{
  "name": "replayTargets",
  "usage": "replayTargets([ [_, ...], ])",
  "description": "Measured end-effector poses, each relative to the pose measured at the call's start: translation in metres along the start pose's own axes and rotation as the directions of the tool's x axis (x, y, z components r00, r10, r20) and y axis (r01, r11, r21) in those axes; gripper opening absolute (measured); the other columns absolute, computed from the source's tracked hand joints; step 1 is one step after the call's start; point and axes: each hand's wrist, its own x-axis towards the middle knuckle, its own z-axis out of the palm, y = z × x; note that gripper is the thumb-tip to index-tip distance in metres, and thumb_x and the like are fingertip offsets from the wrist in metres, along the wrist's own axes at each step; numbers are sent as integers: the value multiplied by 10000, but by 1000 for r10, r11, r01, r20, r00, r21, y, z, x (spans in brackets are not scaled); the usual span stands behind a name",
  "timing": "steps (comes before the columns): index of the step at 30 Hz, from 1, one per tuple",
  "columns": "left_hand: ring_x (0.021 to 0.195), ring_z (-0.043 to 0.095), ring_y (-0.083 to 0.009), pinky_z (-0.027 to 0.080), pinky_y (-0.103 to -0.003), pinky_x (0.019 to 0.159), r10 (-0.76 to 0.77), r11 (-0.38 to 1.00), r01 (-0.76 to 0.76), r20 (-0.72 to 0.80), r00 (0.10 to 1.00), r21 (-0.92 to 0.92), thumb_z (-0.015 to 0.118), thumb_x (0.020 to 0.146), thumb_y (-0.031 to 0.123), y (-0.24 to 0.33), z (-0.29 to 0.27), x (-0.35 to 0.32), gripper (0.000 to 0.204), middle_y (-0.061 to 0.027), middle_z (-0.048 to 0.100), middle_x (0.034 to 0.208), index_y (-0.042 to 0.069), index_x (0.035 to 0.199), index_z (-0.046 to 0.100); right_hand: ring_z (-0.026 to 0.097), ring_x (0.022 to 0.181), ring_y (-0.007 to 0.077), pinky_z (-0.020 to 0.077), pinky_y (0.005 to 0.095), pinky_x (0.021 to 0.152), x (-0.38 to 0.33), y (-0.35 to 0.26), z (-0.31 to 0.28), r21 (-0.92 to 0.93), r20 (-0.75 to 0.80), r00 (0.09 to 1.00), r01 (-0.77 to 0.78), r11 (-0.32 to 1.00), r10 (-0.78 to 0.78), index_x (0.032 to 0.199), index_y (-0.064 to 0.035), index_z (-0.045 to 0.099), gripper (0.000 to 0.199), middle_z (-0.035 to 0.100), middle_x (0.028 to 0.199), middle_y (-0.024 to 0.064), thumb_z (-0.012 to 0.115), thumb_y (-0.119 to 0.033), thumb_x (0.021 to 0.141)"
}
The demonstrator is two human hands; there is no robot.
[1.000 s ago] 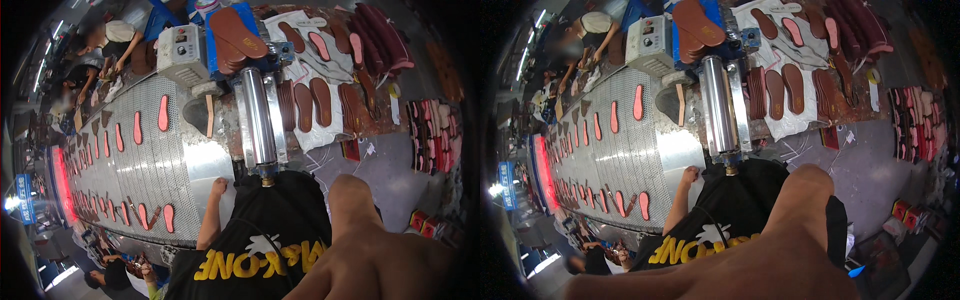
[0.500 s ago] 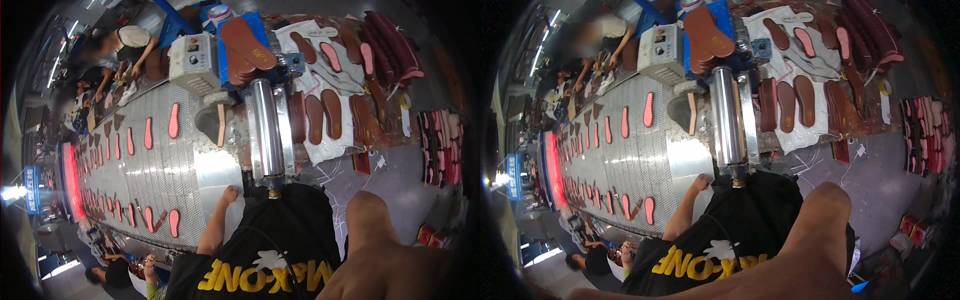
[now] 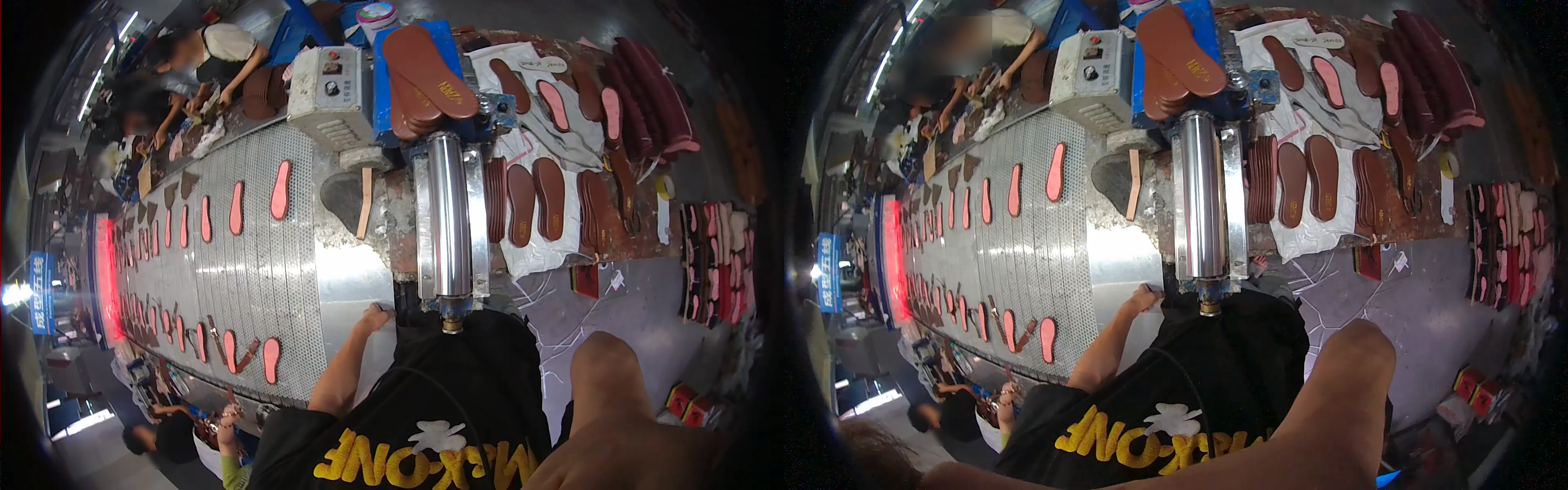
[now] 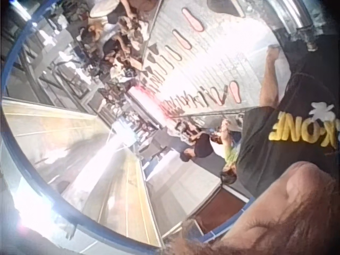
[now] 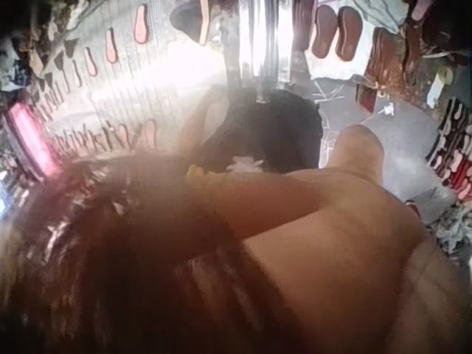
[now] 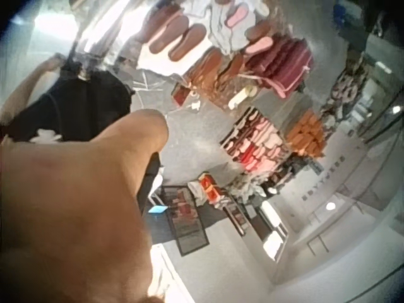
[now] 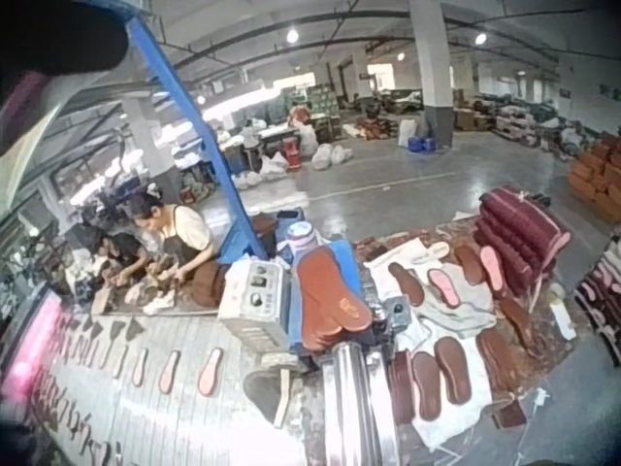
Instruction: Apply glue to shoe insoles using a roller machine and place them on a drying conveyor.
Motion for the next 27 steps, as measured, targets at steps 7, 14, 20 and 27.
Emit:
replayTargets([
  [7, 701, 596, -245, 487, -331, 605, -65, 993, 62, 22, 998, 96, 656, 630, 527, 2, -8, -2, 773, -179, 595, 854, -96, 1051, 477, 525, 750, 248, 433, 349, 703, -2, 10, 9, 19, -6, 1000, -18, 1000, 18, 864, -22, 545, 91, 580, 865, 133, 499, -98, 843],
  [14, 722, 607, -283, 506, -346, 638, -22, 999, 21, 21, 1000, 40, 654, 650, 523, 1, -10, -4, 802, -250, 569, 992, -125, 1087, 473, 528, 763, 250, 433, 352, 712, -3, 15, 18, 5, -2, 999, -35, 999, 35, 865, -17, 551, 98, 583, 872, 135, 498, -96, 840],
  [20, 739, 594, -249, 500, -318, 545, -27, 999, 26, 42, 999, 27, 656, 639, 516, 2, -14, -5, 744, -183, 570, 966, -68, 1072, 499, 531, 774, 253, 434, 355, 721, -2, 21, 22, -1, -1, 999, -36, 999, 36, 867, -13, 555, 104, 585, 879, 136, 497, -95, 838],
  [27, 765, 585, -284, 512, -329, 565, 48, 999, -46, 125, 991, -15, 647, 643, 549, 0, -9, 1, 848, -234, 495, 1095, -128, 1114, 454, 534, 787, 255, 434, 358, 730, -1, 23, 23, -25, 15, 997, -70, 997, 70, 868, -8, 560, 111, 588, 886, 137, 497, -93, 834],
])
